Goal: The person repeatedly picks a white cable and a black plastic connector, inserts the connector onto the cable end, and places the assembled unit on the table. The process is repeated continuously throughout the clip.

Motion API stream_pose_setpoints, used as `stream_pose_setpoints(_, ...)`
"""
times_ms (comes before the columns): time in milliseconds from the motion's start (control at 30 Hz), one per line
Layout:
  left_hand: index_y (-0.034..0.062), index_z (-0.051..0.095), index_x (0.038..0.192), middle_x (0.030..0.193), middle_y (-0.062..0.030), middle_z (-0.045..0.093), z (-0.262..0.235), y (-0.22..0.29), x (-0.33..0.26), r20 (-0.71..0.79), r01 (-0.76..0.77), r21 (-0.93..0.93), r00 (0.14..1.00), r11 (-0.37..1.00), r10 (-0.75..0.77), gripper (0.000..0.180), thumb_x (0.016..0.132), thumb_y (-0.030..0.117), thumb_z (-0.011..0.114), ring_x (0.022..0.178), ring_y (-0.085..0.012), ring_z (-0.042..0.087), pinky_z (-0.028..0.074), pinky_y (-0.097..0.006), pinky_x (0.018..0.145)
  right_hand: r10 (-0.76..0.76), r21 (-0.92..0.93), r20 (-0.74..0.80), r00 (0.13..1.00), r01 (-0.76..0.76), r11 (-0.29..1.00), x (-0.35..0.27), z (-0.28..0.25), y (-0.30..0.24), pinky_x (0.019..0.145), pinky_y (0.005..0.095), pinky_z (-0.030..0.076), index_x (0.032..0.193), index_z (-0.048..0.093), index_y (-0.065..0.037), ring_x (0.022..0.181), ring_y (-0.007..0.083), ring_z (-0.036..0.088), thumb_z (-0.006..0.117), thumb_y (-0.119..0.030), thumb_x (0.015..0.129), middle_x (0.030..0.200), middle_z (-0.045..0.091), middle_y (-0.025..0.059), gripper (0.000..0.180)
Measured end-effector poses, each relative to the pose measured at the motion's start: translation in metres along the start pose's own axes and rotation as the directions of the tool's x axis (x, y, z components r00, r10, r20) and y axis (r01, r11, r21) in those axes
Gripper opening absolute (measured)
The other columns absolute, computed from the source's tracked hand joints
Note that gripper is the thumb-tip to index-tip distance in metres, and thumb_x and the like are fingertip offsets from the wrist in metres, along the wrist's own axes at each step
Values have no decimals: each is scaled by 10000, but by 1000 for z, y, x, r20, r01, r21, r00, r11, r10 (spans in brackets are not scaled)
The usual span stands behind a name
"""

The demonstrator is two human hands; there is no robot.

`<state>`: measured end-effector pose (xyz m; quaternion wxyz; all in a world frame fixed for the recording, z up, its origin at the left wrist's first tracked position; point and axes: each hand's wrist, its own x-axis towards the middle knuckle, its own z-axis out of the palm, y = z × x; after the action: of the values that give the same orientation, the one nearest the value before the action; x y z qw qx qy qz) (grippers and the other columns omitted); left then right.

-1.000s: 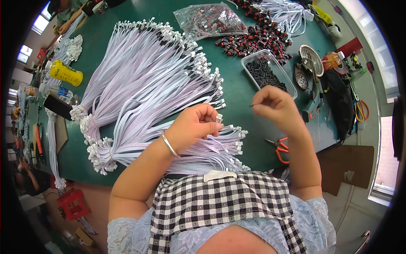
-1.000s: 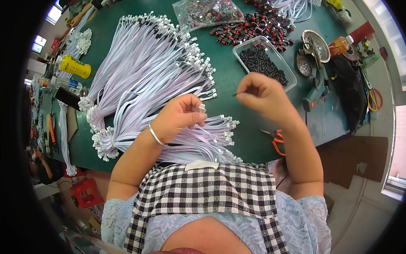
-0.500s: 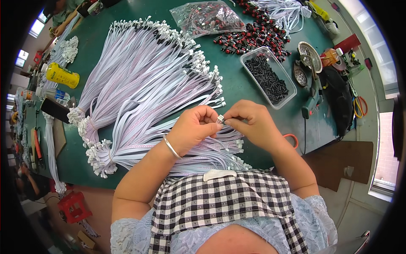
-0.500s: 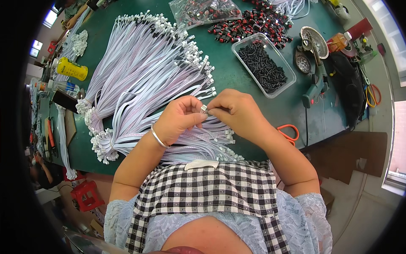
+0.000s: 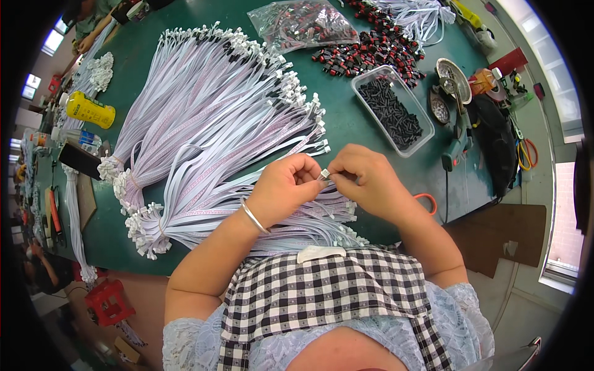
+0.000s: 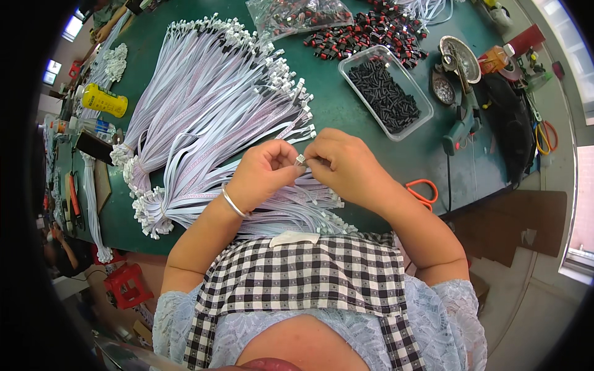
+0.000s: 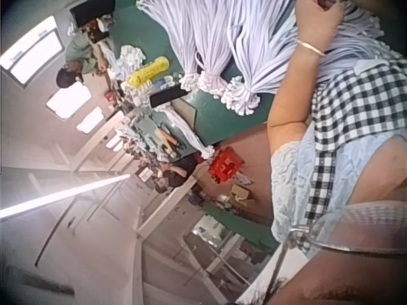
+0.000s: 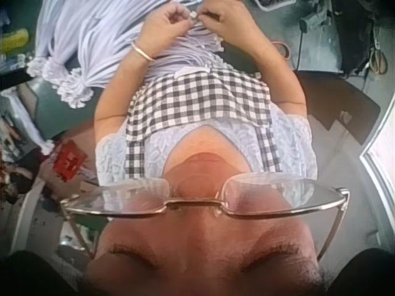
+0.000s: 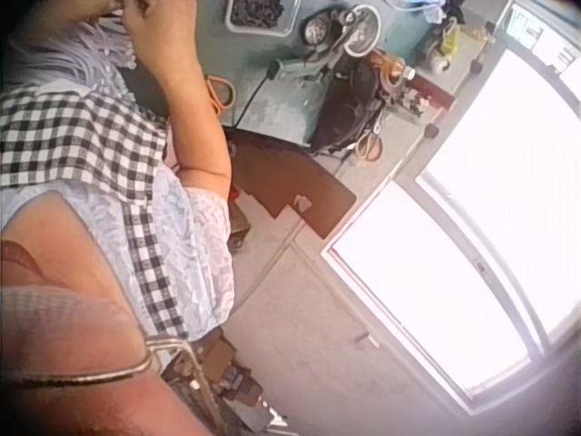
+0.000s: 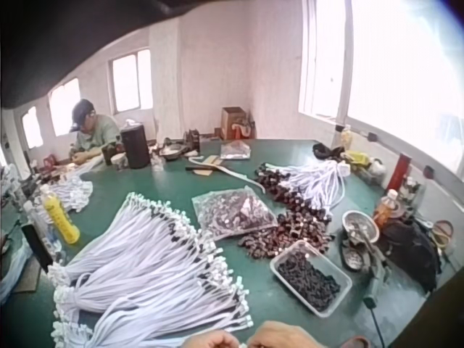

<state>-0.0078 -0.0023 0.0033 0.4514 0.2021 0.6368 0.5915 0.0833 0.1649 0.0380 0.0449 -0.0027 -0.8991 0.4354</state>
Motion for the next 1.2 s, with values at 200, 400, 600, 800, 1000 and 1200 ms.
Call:
stream_pose_setpoints(200,10,606,881,767,9,606,-7,6,-1,140,78,-14,987,997,-75,116,798,45,679,671,-40,552,449,-186,606,14,76,171,985,-27,997,0,-9,6,614,322,454,811,614,8,687,243,569,599,-31,755,779,568,110,70)
stream_pose_setpoints(400,10,597,914,807,-7,609,-13,4,-3,278,137,-144,956,980,-93,116,821,46,655,709,-61,566,455,-198,624,97,300,363,927,-215,930,3,-16,9,636,289,441,856,637,9,723,157,553,605,-56,788,799,580,71,99)
stream_pose_setpoints(600,5,590,950,804,-12,598,-21,8,-1,410,199,-191,906,961,-106,141,840,77,639,696,-63,554,442,-191,609,68,435,434,898,-275,857,5,-19,10,628,262,430,876,650,3,730,116,539,622,-71,807,810,586,46,104)
stream_pose_setpoints(800,22,575,950,838,-21,601,-18,9,-1,275,172,-211,955,962,-111,136,857,102,632,734,-97,599,478,-208,635,239,556,306,921,-377,741,3,-23,7,643,236,466,880,649,14,715,95,568,622,-58,852,827,609,34,83)
stream_pose_setpoints(1000,29,581,951,872,-31,608,-16,1,2,172,95,-272,984,958,-48,143,859,122,639,788,-125,623,483,-225,650,331,721,201,922,-368,587,-5,-12,16,656,242,508,931,607,17,702,108,597,635,-40,844,790,619,54,108)
stream_pose_setpoints(1200,46,579,948,872,-21,607,-12,2,2,137,40,-278,991,960,-2,139,856,128,643,778,-116,613,468,-221,637,359,728,167,918,-361,583,-4,0,15,604,210,462,879,598,-10,673,72,551,677,-70,823,778,604,20,113)
